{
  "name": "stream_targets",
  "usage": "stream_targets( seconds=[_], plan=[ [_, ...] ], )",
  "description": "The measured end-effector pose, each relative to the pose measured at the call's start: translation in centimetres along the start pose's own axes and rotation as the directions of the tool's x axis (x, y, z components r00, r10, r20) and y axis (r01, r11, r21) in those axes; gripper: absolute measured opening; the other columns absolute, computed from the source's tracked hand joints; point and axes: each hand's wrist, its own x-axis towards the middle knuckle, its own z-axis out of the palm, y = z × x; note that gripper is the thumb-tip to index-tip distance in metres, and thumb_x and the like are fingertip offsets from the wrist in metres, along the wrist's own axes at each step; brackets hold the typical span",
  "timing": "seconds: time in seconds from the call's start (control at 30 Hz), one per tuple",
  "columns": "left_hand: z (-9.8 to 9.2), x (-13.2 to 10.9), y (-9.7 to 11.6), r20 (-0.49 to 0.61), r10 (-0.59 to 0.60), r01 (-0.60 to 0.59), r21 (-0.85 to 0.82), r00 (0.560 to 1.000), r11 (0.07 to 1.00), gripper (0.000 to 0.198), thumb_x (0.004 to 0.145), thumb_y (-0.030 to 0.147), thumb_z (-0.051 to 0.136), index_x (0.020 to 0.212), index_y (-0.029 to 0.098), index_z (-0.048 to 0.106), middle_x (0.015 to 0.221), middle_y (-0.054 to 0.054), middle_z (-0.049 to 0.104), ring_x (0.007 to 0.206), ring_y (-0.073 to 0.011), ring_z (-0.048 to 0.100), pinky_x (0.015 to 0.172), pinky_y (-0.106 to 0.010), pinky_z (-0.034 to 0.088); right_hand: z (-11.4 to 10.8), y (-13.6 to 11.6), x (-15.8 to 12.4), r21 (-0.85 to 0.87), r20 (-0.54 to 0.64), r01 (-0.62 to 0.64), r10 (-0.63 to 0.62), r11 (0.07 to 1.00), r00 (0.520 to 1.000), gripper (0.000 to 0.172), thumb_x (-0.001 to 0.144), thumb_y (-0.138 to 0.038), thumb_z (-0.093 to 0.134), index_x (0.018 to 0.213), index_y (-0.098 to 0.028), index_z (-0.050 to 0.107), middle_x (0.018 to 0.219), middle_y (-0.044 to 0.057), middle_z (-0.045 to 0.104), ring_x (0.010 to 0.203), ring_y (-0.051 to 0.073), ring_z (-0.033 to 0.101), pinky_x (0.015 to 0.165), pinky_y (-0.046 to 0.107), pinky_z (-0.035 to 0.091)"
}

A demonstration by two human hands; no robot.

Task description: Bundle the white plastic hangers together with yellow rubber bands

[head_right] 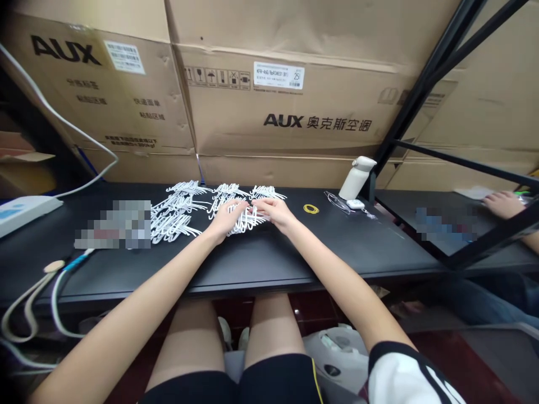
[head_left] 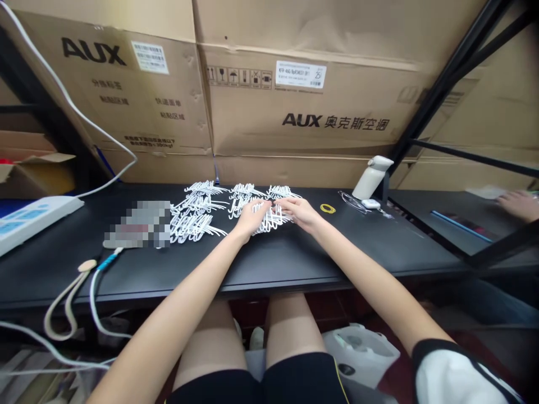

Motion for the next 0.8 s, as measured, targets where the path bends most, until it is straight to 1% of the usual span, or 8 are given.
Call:
stream_targets(
  seconds=[0.1, 0.17, 0.23, 0.3, 0.4, 0.47, 0.6, 0.8],
  plan=[
    [0.1, -0.1, 0.1, 0.021, 0.095, -0.097, 0.077, 0.995, 0.992, 0.021, 0.081, 0.035, 0.057, 0.080, 0.017, 0.066, 0.089, -0.005, 0.067, 0.090, -0.0197, 0.060, 0.088, -0.031, 0.043, 0.4, 0.2, -0.1, 0.031, -0.047, -0.002, 0.003, 1.000, 0.999, 0.022, 0.064, -0.032, 0.080, 0.074, -0.015, 0.069, 0.070, 0.004, 0.069, 0.067, 0.013, 0.064, 0.069, 0.026, 0.053],
    [0.2, -0.2, 0.1, 0.024, 0.084, -0.085, 0.069, 0.996, 0.994, 0.019, 0.081, 0.035, 0.058, 0.079, 0.017, 0.064, 0.083, -0.004, 0.067, 0.085, -0.0197, 0.062, 0.084, -0.032, 0.047, 0.9, 0.4, -0.2, 0.041, -0.067, 0.020, -0.018, 0.999, 0.998, 0.024, 0.063, -0.034, 0.080, 0.075, -0.016, 0.069, 0.070, 0.002, 0.068, 0.066, 0.012, 0.063, 0.069, 0.026, 0.052],
    [0.4, -0.4, 0.2, 0.057, -0.010, 0.011, -0.016, 0.998, 1.000, 0.019, 0.081, 0.037, 0.060, 0.083, 0.018, 0.063, 0.074, -0.003, 0.066, 0.071, -0.0192, 0.064, 0.071, -0.033, 0.051, 1.3, 0.7, -0.3, 0.039, -0.070, 0.043, -0.040, 0.998, 0.997, 0.027, 0.062, -0.038, 0.080, 0.075, -0.017, 0.069, 0.071, 0.001, 0.067, 0.066, 0.012, 0.061, 0.067, 0.026, 0.051],
    [0.5, -0.5, 0.3, 0.114, -0.132, 0.146, -0.119, 0.985, 0.982, 0.022, 0.081, 0.039, 0.061, 0.091, 0.019, 0.061, 0.067, -0.002, 0.064, 0.056, -0.0185, 0.063, 0.055, -0.032, 0.051, 1.5, 0.9, -0.3, 0.013, -0.072, 0.061, -0.060, 0.998, 0.996, 0.029, 0.062, -0.041, 0.079, 0.075, -0.017, 0.069, 0.073, 0.001, 0.067, 0.066, 0.012, 0.060, 0.066, 0.026, 0.051],
    [0.7, -0.5, 0.4, 0.160, -0.223, 0.251, -0.185, 0.962, 0.950, 0.023, 0.082, 0.038, 0.061, 0.093, 0.018, 0.060, 0.064, -0.002, 0.063, 0.046, -0.0179, 0.061, 0.044, -0.030, 0.049, 1.3, 0.9, -0.2, -0.037, -0.075, 0.081, -0.083, 0.996, 0.994, 0.028, 0.062, -0.041, 0.079, 0.076, -0.018, 0.070, 0.074, 0.001, 0.066, 0.066, 0.012, 0.058, 0.068, 0.026, 0.050],
    [0.6, -0.4, 0.5, 0.164, -0.240, 0.271, -0.205, 0.957, 0.940, 0.021, 0.082, 0.037, 0.061, 0.090, 0.017, 0.061, 0.063, -0.002, 0.063, 0.045, -0.0172, 0.061, 0.043, -0.029, 0.050, 1.1, 0.8, -0.2, -0.057, -0.022, 0.092, -0.094, 0.994, 0.995, 0.030, 0.064, -0.043, 0.076, 0.078, -0.017, 0.070, 0.076, 0.002, 0.066, 0.069, 0.013, 0.059, 0.068, 0.027, 0.050],
    [0.5, -0.4, 0.6, 0.165, -0.244, 0.280, -0.251, 0.956, 0.926, 0.024, 0.082, 0.039, 0.063, 0.082, 0.015, 0.060, 0.061, -0.003, 0.063, 0.050, -0.0167, 0.063, 0.047, -0.029, 0.054, 0.7, 0.7, -0.3, -0.103, 0.128, 0.116, -0.103, 0.988, 0.986, 0.031, 0.066, -0.044, 0.073, 0.081, -0.017, 0.070, 0.077, 0.003, 0.067, 0.072, 0.016, 0.061, 0.068, 0.029, 0.050],
    [0.7, -0.5, 0.6, 0.157, -0.220, 0.253, -0.241, 0.963, 0.937, 0.031, 0.082, 0.044, 0.062, 0.081, 0.014, 0.058, 0.063, -0.004, 0.065, 0.048, -0.0161, 0.063, 0.047, -0.029, 0.054, 1.2, 1.4, -0.3, -0.249, 0.072, 0.284, -0.274, 0.926, 0.959, 0.024, 0.073, -0.039, 0.068, 0.083, -0.017, 0.067, 0.073, 0.002, 0.065, 0.071, 0.016, 0.060, 0.071, 0.031, 0.050]
  ],
)
